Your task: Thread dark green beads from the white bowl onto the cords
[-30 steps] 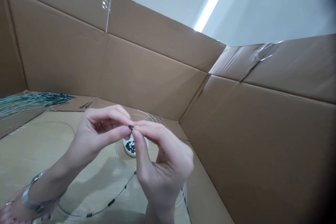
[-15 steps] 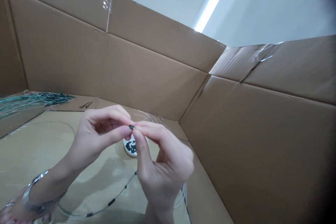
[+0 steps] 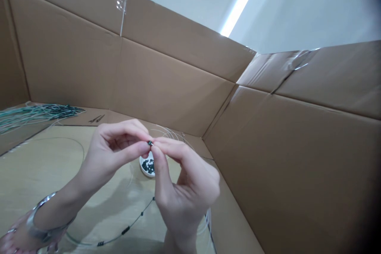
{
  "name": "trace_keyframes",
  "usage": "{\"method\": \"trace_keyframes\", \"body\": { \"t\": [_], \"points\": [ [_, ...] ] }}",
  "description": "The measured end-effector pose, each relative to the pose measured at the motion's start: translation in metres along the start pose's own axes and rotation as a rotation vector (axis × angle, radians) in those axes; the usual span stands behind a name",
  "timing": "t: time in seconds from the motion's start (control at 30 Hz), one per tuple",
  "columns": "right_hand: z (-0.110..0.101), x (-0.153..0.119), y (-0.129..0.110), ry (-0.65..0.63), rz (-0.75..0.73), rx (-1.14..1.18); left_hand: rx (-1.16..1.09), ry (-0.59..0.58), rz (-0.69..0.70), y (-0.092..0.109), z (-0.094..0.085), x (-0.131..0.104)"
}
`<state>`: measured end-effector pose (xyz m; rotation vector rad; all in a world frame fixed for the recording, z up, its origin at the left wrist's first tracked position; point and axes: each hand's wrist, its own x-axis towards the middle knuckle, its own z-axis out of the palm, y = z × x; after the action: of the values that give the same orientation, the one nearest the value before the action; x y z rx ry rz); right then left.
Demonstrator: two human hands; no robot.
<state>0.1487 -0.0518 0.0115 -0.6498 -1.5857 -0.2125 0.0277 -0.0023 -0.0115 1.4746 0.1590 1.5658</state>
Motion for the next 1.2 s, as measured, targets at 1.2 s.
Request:
{"method": "trace_keyframes", "body": {
  "t": [1.2],
  "points": [
    [-0.012, 0.002, 0.018, -0.246, 0.506, 0.512, 0.472, -0.191, 0.18, 0.021, -0.015, 0.006]
  ]
}}
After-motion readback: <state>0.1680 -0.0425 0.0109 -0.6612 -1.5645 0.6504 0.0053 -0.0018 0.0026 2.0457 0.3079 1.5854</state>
